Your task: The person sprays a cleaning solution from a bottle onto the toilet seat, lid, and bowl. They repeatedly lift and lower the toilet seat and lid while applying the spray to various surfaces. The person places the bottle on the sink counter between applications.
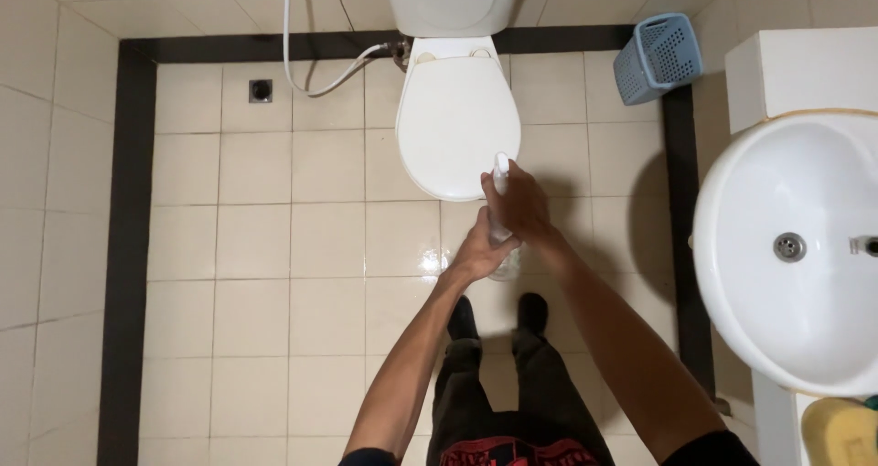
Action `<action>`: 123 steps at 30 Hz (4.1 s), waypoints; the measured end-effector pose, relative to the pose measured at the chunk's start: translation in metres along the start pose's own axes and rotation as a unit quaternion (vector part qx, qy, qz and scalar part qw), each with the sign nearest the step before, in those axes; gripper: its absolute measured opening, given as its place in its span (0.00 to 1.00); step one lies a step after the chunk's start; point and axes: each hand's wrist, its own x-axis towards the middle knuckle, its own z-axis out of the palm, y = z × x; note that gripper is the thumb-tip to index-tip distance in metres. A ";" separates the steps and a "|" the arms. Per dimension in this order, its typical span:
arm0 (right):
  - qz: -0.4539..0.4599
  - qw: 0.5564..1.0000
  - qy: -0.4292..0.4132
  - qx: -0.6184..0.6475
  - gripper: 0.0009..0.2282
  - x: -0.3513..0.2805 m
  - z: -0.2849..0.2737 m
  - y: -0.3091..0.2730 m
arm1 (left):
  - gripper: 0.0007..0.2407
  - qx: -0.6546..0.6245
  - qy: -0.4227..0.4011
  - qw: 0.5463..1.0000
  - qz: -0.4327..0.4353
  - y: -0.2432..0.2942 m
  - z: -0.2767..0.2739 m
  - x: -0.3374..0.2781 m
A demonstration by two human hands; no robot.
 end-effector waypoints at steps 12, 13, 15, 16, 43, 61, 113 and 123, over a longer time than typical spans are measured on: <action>-0.106 0.989 0.006 0.105 0.13 0.017 -0.023 0.077 | 0.28 0.004 0.039 0.998 -0.048 0.020 0.057 0.024; -0.112 0.988 0.000 0.105 0.13 0.019 -0.026 0.078 | 0.28 0.002 0.046 0.998 -0.050 0.022 0.061 0.026; -0.126 0.989 -0.004 0.076 0.13 0.022 -0.031 0.078 | 0.27 -0.007 0.066 0.996 -0.063 0.023 0.069 0.029; -0.131 0.988 -0.010 0.076 0.13 0.027 -0.029 0.080 | 0.27 -0.010 0.073 0.995 -0.066 0.020 0.071 0.031; -0.141 0.988 -0.064 0.014 0.16 -0.048 0.035 0.019 | 0.35 -0.018 0.158 0.986 -0.041 -0.043 0.048 -0.062; -0.105 0.994 -0.018 0.012 0.17 -0.121 0.058 0.019 | 0.35 -0.008 0.094 0.994 -0.046 -0.049 0.051 -0.132; -0.104 0.982 -0.009 0.156 0.11 -0.072 0.066 0.113 | 0.27 -0.031 0.112 0.989 -0.095 -0.062 0.107 -0.069; -0.121 0.985 0.090 0.089 0.12 -0.037 0.003 0.105 | 0.26 -0.016 0.124 0.992 -0.005 -0.006 0.114 -0.024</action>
